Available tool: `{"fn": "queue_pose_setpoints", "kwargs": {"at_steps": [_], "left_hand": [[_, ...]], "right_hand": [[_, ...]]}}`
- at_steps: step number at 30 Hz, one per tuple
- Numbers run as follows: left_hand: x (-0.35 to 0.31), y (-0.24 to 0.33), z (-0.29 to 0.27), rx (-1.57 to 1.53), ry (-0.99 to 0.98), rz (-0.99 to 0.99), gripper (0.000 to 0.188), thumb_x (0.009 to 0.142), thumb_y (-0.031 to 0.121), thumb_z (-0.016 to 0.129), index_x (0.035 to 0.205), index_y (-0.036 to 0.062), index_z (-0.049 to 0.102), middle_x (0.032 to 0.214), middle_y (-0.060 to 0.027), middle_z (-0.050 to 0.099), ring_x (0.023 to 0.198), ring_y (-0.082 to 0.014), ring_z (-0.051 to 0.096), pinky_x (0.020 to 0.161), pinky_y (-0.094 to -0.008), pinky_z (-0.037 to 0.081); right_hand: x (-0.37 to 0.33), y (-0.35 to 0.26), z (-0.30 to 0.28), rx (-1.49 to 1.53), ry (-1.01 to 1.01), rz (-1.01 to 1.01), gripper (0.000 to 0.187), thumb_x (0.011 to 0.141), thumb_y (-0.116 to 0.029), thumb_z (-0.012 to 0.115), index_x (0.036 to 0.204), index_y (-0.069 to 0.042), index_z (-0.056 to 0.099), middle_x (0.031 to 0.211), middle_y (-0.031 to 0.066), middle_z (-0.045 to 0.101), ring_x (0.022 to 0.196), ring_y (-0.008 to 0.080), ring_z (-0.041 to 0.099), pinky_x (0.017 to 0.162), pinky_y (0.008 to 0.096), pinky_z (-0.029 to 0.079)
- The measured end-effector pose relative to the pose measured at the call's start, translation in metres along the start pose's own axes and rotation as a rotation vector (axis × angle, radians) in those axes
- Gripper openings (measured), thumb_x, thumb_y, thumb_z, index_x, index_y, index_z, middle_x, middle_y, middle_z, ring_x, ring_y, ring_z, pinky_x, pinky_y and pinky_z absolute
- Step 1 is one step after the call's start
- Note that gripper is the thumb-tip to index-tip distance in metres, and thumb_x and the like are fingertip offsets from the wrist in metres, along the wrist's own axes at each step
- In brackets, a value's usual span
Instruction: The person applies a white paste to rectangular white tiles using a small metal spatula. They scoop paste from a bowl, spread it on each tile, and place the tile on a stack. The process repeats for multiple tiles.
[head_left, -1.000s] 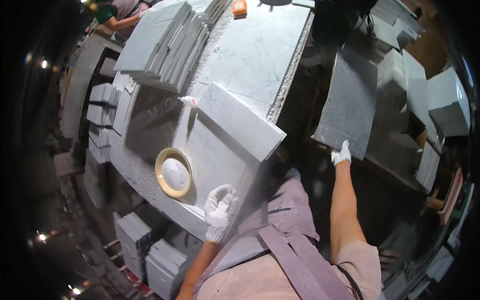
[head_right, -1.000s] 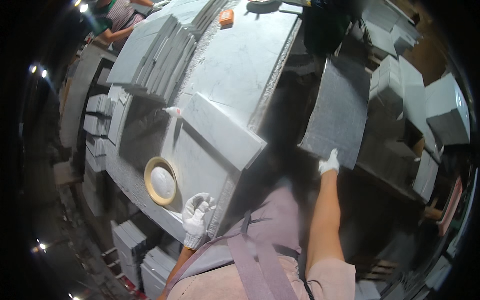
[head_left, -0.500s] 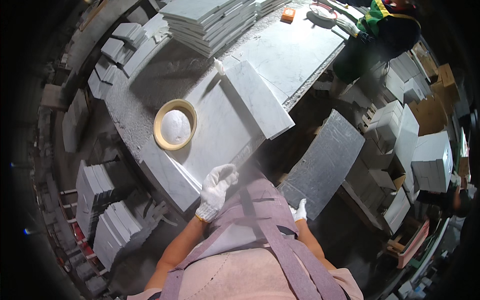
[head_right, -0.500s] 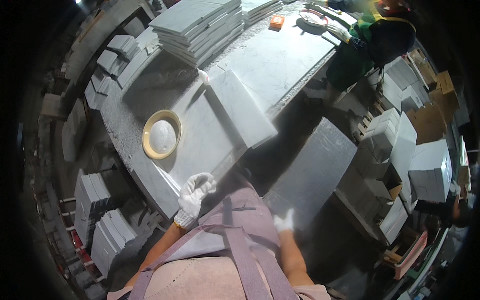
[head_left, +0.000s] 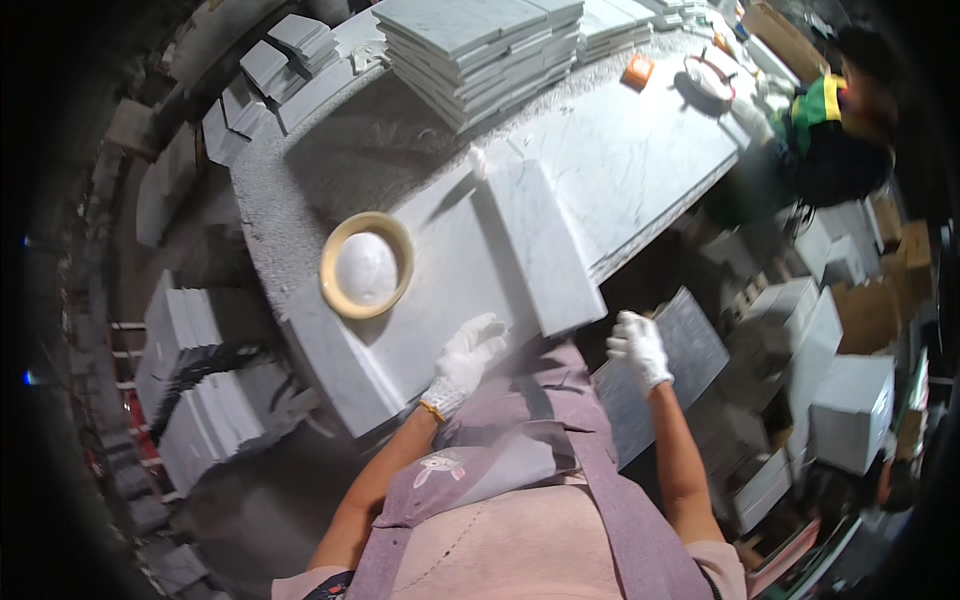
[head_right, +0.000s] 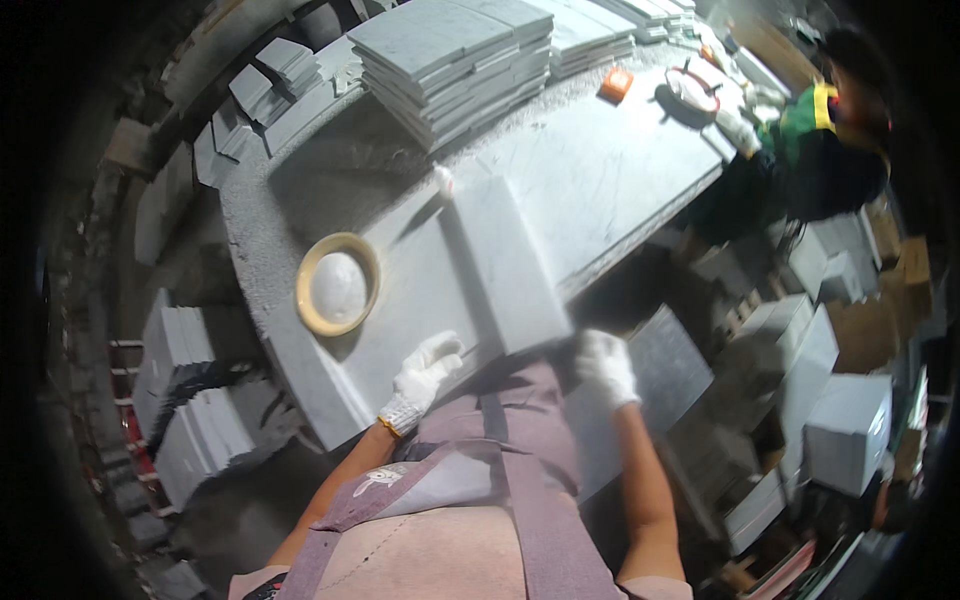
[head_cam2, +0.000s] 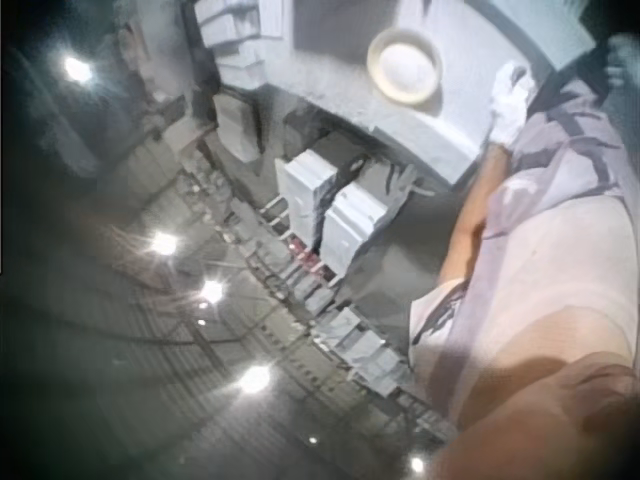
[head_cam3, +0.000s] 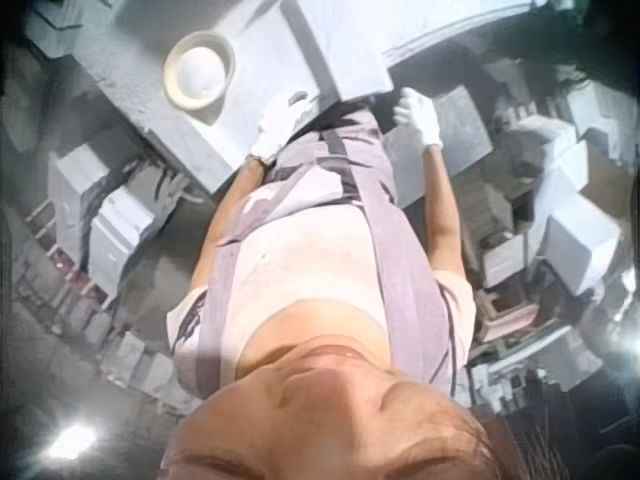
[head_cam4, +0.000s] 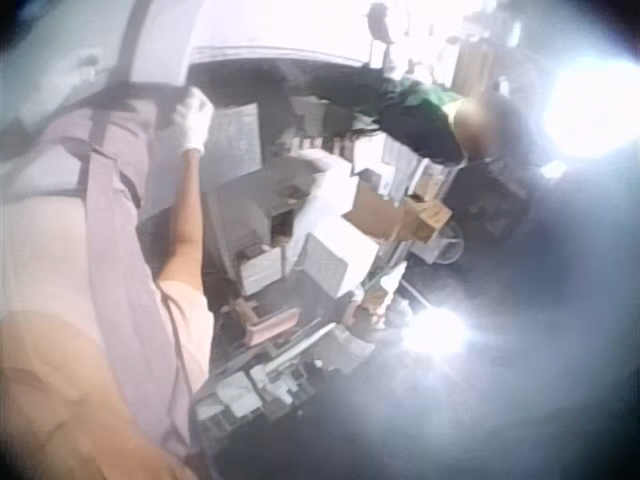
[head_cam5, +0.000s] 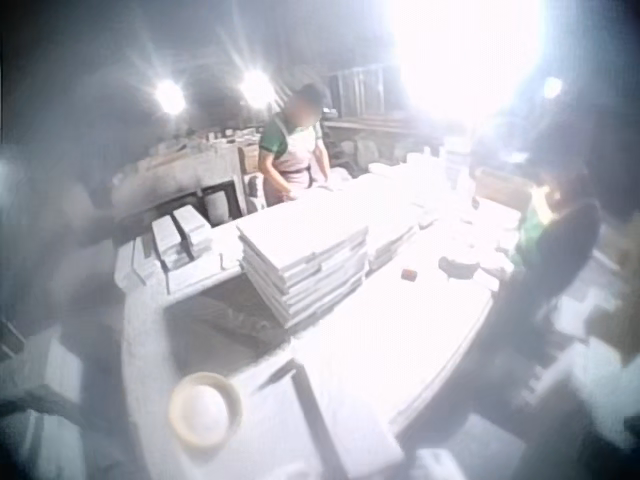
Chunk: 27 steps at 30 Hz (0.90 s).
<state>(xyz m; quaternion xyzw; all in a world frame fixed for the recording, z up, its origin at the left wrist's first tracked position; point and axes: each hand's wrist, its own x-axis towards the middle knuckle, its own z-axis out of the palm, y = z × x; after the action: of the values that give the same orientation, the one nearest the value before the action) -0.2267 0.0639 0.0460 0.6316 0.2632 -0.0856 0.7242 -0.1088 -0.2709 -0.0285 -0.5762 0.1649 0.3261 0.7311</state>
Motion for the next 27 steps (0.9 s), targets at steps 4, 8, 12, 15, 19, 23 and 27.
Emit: {"fn": "queue_pose_setpoints", "kwargs": {"at_steps": [4,8,12,15,19,23,27], "left_hand": [[0.077,0.009,0.063,0.032,0.167,-0.016,0.063,0.099,0.010,0.073,0.153,-0.0074,0.046,0.138,-0.0152,0.067,0.122,-0.0192,0.065,0.099,-0.0305,0.055],[0.111,0.017,0.101,0.351,0.411,-0.068,0.036,0.095,0.028,0.077,0.121,0.0031,0.076,0.148,-0.0248,0.060,0.141,-0.0347,0.054,0.116,-0.0388,0.043],[0.131,0.019,0.110,0.046,0.457,-0.148,0.030,0.097,0.020,0.076,0.118,-0.0011,0.075,0.133,-0.0121,0.067,0.106,-0.0167,0.069,0.089,-0.0313,0.059],[0.152,0.028,0.109,0.127,0.517,-0.102,0.028,0.097,0.016,0.075,0.120,-0.0006,0.075,0.124,-0.0081,0.069,0.096,-0.0136,0.069,0.083,-0.0294,0.060],[0.170,0.045,0.100,0.303,0.488,-0.084,0.029,0.097,0.016,0.075,0.122,0.0005,0.076,0.127,-0.0100,0.068,0.098,-0.0153,0.070,0.084,-0.0302,0.060],[0.167,0.052,0.094,0.278,0.455,-0.095,0.030,0.096,0.017,0.076,0.122,0.0013,0.076,0.131,-0.0115,0.066,0.101,-0.0167,0.071,0.088,-0.0309,0.059],[0.161,0.060,0.095,0.360,0.493,-0.070,0.029,0.095,0.015,0.076,0.122,0.0033,0.077,0.141,-0.0142,0.059,0.110,-0.0217,0.072,0.097,-0.0315,0.057]], "right_hand": [[0.037,-0.047,0.044,-0.249,-0.252,0.314,0.045,0.107,-0.039,0.060,0.131,-0.001,0.066,0.099,0.0096,0.074,0.080,0.0173,0.071,0.074,0.0324,0.058],[0.060,-0.085,0.031,-0.876,-0.520,0.292,0.055,0.107,-0.052,0.058,0.123,-0.001,0.074,0.107,0.0122,0.077,0.093,0.0223,0.071,0.083,0.0350,0.055],[0.098,-0.100,0.019,-1.037,-0.777,0.244,0.068,0.103,-0.065,0.051,0.122,-0.005,0.077,0.111,0.0217,0.077,0.104,0.0337,0.073,0.093,0.0408,0.054],[0.118,-0.098,0.028,-0.861,-0.843,0.322,0.067,0.103,-0.063,0.052,0.123,-0.003,0.076,0.109,0.0237,0.077,0.105,0.0353,0.073,0.094,0.0404,0.053],[0.130,-0.106,0.052,-1.042,-0.891,0.234,0.074,0.101,-0.067,0.047,0.122,-0.001,0.075,0.111,0.0284,0.075,0.109,0.0437,0.072,0.096,0.0446,0.053],[0.131,-0.154,0.066,-1.393,-0.957,0.286,0.077,0.101,-0.071,0.046,0.122,-0.002,0.075,0.115,0.0285,0.074,0.113,0.0459,0.071,0.099,0.0486,0.052],[0.129,-0.211,0.080,-1.612,-0.821,0.226,0.072,0.101,-0.071,0.049,0.116,-0.007,0.079,0.104,0.0224,0.078,0.099,0.0386,0.076,0.091,0.0483,0.058]]}}
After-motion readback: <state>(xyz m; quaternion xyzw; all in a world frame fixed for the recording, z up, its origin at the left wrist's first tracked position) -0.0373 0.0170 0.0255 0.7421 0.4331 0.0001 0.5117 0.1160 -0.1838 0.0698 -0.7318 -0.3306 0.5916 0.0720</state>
